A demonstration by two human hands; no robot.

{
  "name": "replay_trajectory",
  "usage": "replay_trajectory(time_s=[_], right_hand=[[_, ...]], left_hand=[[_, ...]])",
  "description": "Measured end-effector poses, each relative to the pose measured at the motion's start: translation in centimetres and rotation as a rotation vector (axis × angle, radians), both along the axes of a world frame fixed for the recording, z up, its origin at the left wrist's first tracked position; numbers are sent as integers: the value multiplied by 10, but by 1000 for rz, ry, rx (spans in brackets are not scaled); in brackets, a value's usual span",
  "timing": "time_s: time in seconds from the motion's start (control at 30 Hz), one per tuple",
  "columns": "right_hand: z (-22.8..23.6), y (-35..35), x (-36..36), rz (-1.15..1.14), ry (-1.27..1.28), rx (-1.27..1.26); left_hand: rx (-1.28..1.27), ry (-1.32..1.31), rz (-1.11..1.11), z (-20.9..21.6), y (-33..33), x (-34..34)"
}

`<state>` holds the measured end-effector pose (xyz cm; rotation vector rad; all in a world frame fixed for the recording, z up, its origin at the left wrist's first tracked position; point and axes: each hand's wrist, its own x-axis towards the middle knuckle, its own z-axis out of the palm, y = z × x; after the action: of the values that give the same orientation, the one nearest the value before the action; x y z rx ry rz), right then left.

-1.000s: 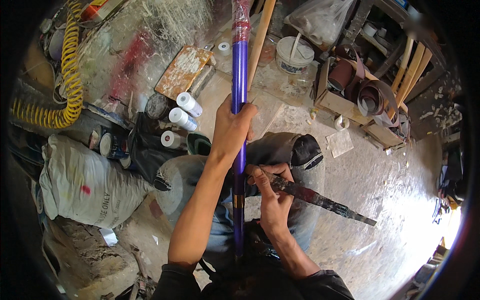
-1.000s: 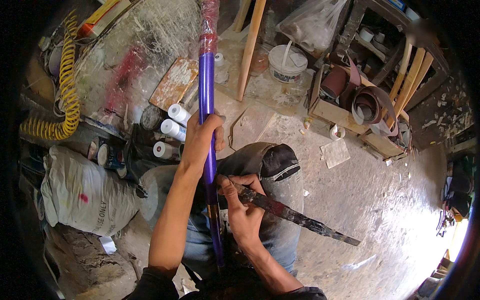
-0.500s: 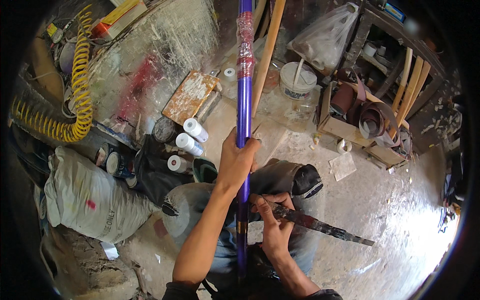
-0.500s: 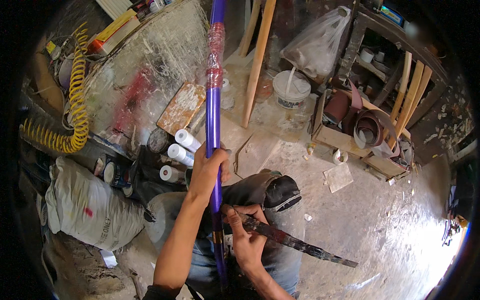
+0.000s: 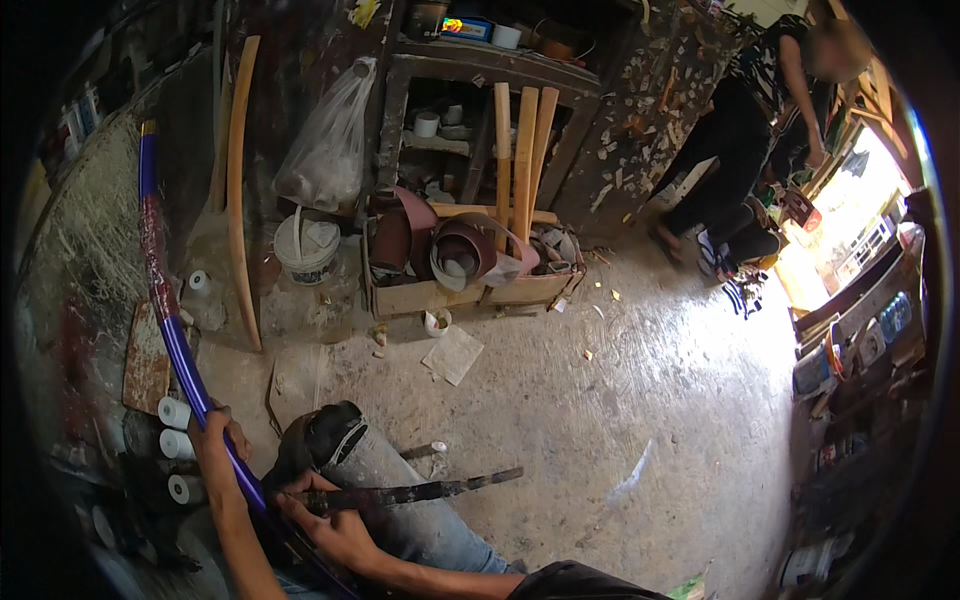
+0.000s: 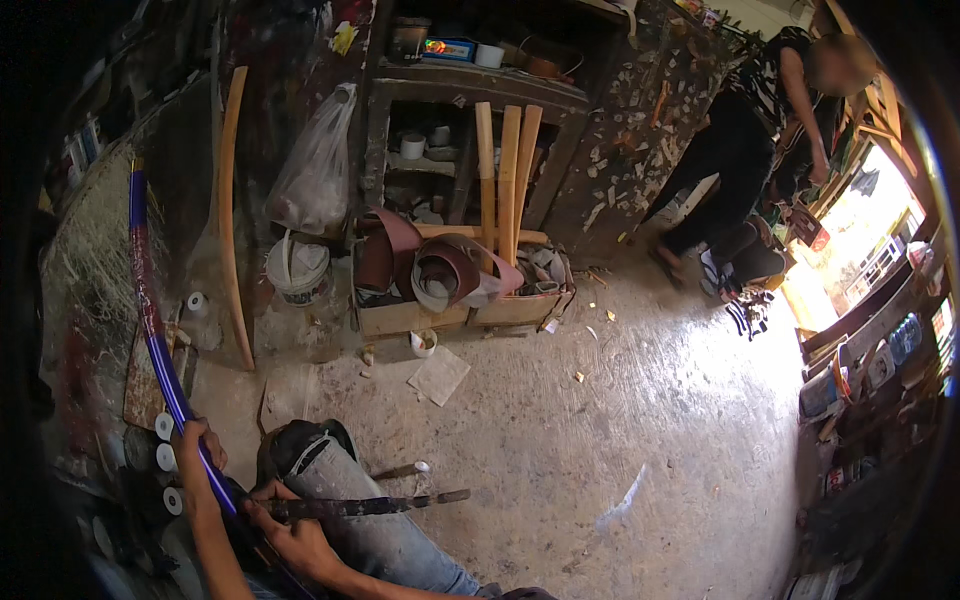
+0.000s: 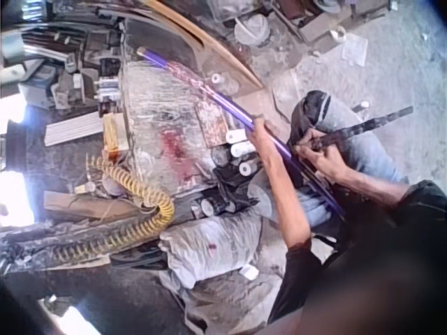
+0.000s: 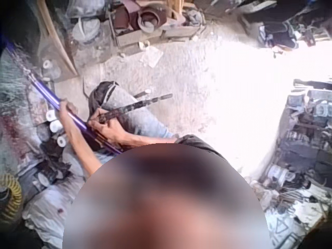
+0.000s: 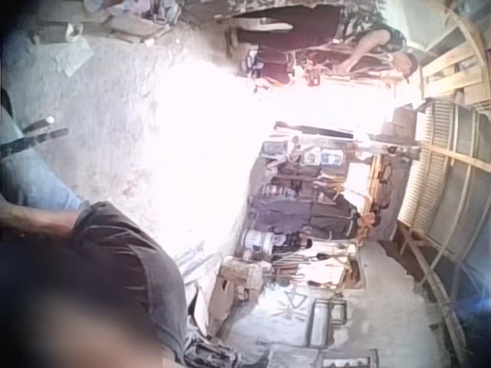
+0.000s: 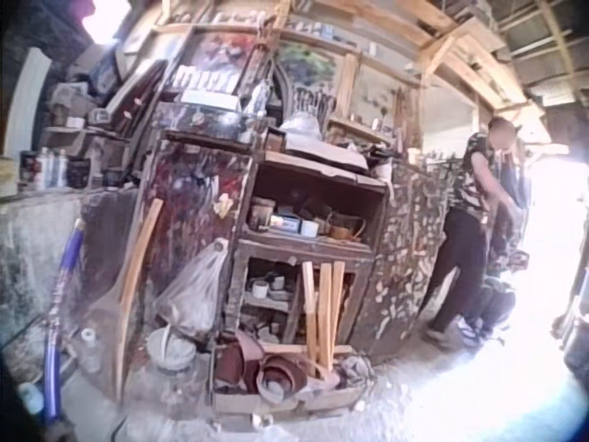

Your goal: The person sits on the floor and decorates a long purple pole with gold floral stickers. They peel stickers from a roll, place them on the pole, and smooth them down. The person also uses a small tool to adjust or press the stickers.

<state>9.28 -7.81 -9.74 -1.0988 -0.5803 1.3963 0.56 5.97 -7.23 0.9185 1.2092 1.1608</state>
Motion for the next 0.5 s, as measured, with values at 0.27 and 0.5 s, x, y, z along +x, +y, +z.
replay_trajectory(time_s=[0.27, 0.5], right_hand=[[0, 1, 19, -235, 48, 135], [35, -8, 37, -249, 74, 197]], left_hand=[[-153, -69, 115, -59, 27, 1], [-190, -32, 106, 20, 0, 38]])
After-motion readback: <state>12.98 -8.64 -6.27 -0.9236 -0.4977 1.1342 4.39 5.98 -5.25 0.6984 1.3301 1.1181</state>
